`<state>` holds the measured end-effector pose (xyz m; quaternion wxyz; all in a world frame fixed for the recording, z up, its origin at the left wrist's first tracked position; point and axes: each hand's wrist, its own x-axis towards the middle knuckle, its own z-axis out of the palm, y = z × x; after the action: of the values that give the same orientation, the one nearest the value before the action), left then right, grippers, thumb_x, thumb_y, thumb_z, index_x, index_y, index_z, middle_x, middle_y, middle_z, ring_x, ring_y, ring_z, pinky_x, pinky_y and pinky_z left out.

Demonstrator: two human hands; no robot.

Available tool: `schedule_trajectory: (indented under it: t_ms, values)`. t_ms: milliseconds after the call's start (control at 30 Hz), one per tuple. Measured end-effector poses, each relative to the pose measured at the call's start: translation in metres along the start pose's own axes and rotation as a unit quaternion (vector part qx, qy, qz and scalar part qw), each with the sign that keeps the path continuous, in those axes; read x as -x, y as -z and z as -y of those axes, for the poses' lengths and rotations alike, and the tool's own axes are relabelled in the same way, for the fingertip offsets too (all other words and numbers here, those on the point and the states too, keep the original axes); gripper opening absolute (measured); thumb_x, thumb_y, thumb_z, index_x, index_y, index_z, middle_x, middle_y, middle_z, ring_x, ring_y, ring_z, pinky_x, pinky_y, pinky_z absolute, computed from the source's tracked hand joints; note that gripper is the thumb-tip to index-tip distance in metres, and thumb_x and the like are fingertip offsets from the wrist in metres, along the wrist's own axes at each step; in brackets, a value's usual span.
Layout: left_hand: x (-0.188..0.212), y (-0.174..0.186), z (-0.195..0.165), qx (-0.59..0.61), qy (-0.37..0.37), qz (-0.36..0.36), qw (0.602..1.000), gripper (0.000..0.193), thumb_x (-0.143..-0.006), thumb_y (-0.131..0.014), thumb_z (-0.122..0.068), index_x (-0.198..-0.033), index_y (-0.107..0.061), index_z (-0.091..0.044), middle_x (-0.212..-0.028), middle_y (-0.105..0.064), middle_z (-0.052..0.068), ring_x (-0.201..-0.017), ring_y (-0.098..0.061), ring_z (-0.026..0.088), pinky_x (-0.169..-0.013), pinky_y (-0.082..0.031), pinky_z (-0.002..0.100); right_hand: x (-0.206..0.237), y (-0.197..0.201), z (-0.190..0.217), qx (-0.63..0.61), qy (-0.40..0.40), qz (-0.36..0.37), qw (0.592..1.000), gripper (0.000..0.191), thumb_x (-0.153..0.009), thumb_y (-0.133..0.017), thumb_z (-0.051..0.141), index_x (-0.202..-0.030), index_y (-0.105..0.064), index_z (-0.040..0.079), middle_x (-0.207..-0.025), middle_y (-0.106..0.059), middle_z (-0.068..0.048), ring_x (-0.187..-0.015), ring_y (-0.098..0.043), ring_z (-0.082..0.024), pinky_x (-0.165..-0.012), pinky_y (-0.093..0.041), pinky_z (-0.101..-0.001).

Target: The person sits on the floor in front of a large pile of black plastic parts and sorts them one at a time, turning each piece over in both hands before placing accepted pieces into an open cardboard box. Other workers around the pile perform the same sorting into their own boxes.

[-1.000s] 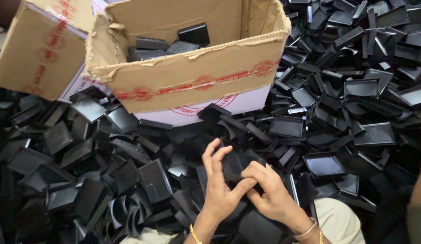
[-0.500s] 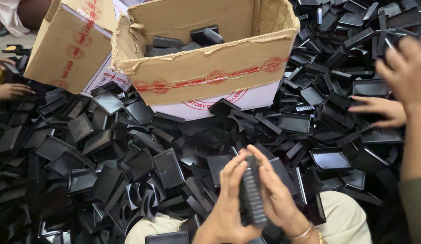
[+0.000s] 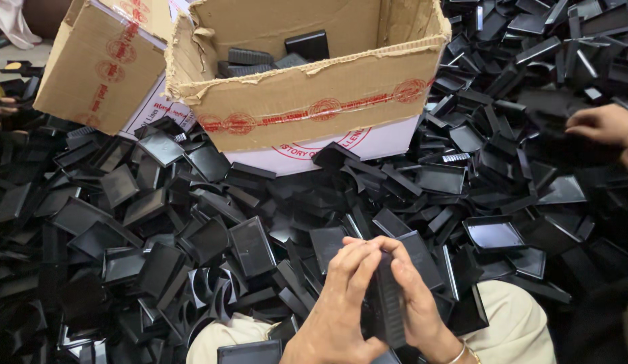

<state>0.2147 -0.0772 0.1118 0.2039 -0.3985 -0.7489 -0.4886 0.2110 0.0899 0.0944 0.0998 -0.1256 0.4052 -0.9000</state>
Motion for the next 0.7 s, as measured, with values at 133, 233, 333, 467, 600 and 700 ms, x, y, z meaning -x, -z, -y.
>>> schedule_trajectory:
  t_ms: [133,233,333,467,600,700]
  values:
    - [0.009,-0.005,0.001,-0.063,-0.013,-0.009,0.998,0.102,-0.062,-0.085,-0.02,-0.152,-0.04,-0.006,-0.158,-0.041,0.02,-0.15,-0.037,0.047,-0.127,-0.032,0.057,-0.002,-0.008,0.002,0.079,0.075,0.011,0.994,0.056,-0.104,-0.053,0.045,-0.136,-0.044,0.001,-0.156,-0.04,-0.034,-0.144,-0.044,-0.044,-0.122,-0.034,-0.0558]
    - [0.016,-0.006,0.002,-0.093,-0.036,-0.015,0.995,0.089,-0.069,-0.083,-0.022,-0.148,-0.046,-0.006,-0.154,-0.044,0.019,-0.146,-0.04,0.045,-0.123,-0.038,0.058,0.0,-0.011,0.007,0.049,0.065,0.046,0.996,0.063,-0.103,-0.054,0.052,-0.139,-0.043,0.002,-0.156,-0.041,-0.035,-0.144,-0.045,-0.048,-0.12,-0.036,-0.0601]
    - [0.019,-0.006,0.001,-0.143,-0.097,-0.062,0.983,0.063,-0.084,-0.078,-0.023,-0.142,-0.053,-0.013,-0.151,-0.046,0.017,-0.145,-0.043,0.039,-0.12,-0.045,0.057,0.006,-0.014,0.012,0.09,0.083,0.058,0.991,0.069,-0.101,-0.058,0.056,-0.143,-0.04,0.005,-0.152,-0.043,-0.038,-0.142,-0.048,-0.05,-0.119,-0.039,-0.0637]
    - [0.022,0.001,-0.003,-0.149,-0.13,-0.035,0.98,0.047,-0.093,-0.067,-0.026,-0.138,-0.056,-0.017,-0.148,-0.049,0.014,-0.141,-0.047,0.038,-0.116,-0.046,0.056,0.014,-0.016,0.014,0.078,0.067,0.077,0.992,0.079,-0.098,-0.062,0.059,-0.15,-0.037,0.005,-0.152,-0.043,-0.04,-0.141,-0.049,-0.052,-0.119,-0.039,-0.0661]
    - [0.023,0.017,-0.013,-0.095,-0.106,0.012,0.99,0.037,-0.106,-0.065,-0.016,-0.141,-0.057,-0.019,-0.156,-0.05,0.011,-0.151,-0.051,0.035,-0.124,-0.043,0.054,0.02,-0.015,0.021,0.072,0.056,0.102,0.991,0.085,-0.097,-0.063,0.062,-0.154,-0.035,0.006,-0.155,-0.042,-0.043,-0.142,-0.049,-0.055,-0.12,-0.039,-0.0674]
    - [0.017,0.027,-0.016,-0.075,-0.101,0.047,0.991,0.042,-0.101,-0.066,-0.014,-0.142,-0.059,-0.018,-0.158,-0.048,0.013,-0.153,-0.048,0.037,-0.126,-0.043,0.055,0.021,-0.014,0.027,0.096,0.056,0.12,0.987,0.087,-0.097,-0.064,0.061,-0.157,-0.032,0.006,-0.157,-0.038,-0.043,-0.144,-0.047,-0.054,-0.121,-0.039,-0.0658]
